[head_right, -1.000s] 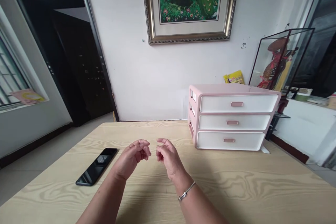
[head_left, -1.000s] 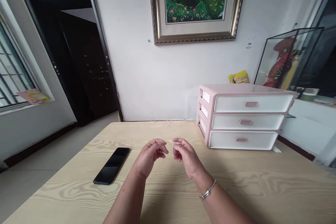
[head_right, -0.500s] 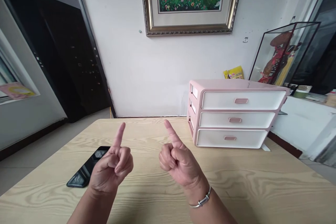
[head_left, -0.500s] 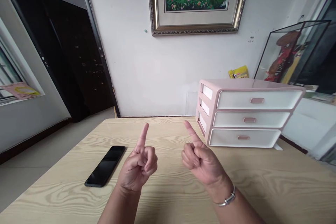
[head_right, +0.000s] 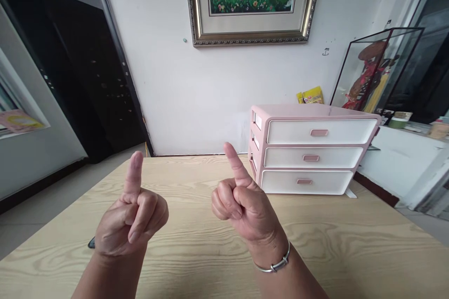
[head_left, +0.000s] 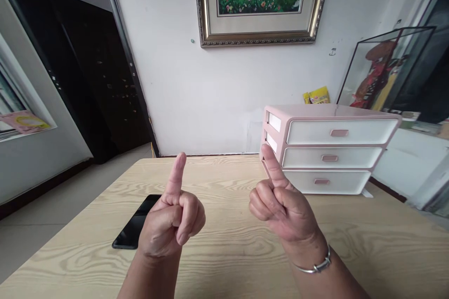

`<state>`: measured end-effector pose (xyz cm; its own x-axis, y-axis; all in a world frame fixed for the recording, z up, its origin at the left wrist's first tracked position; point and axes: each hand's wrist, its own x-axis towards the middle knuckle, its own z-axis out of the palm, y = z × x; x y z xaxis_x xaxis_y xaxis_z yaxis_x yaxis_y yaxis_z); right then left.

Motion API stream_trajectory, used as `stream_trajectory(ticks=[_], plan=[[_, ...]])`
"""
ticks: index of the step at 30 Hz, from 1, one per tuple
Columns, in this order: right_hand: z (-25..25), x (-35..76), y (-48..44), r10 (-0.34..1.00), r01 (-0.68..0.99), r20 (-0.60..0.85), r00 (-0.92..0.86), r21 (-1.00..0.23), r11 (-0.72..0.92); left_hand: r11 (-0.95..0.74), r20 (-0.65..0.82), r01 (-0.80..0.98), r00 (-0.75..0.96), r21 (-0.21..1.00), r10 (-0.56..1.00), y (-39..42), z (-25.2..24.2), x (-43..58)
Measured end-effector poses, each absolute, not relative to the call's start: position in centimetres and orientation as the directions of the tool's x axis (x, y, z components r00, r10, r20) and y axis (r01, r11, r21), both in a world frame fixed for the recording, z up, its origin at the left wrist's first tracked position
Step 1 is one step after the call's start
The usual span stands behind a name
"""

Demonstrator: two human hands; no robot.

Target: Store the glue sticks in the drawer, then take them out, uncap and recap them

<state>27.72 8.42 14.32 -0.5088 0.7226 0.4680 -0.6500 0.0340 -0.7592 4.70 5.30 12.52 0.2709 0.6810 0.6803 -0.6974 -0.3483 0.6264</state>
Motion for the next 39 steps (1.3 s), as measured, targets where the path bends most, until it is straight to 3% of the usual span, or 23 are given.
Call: stream_trajectory(ticks=[19,39], plan=[[11.9,26.8,10.4,0.788,-0.638,0.388,-0.479,-0.77,-0.009,-0.283,0.622,-0.714,0.266,0.641,0.737,7.3,10.2,3.4],[11.7,27.6,10.2,0.74,-0.717,0.472,-0.479,-0.697,-0.019,-0.289,0.658,-0.749,0.251,0.597,0.71,7.3,9.6,3.5]])
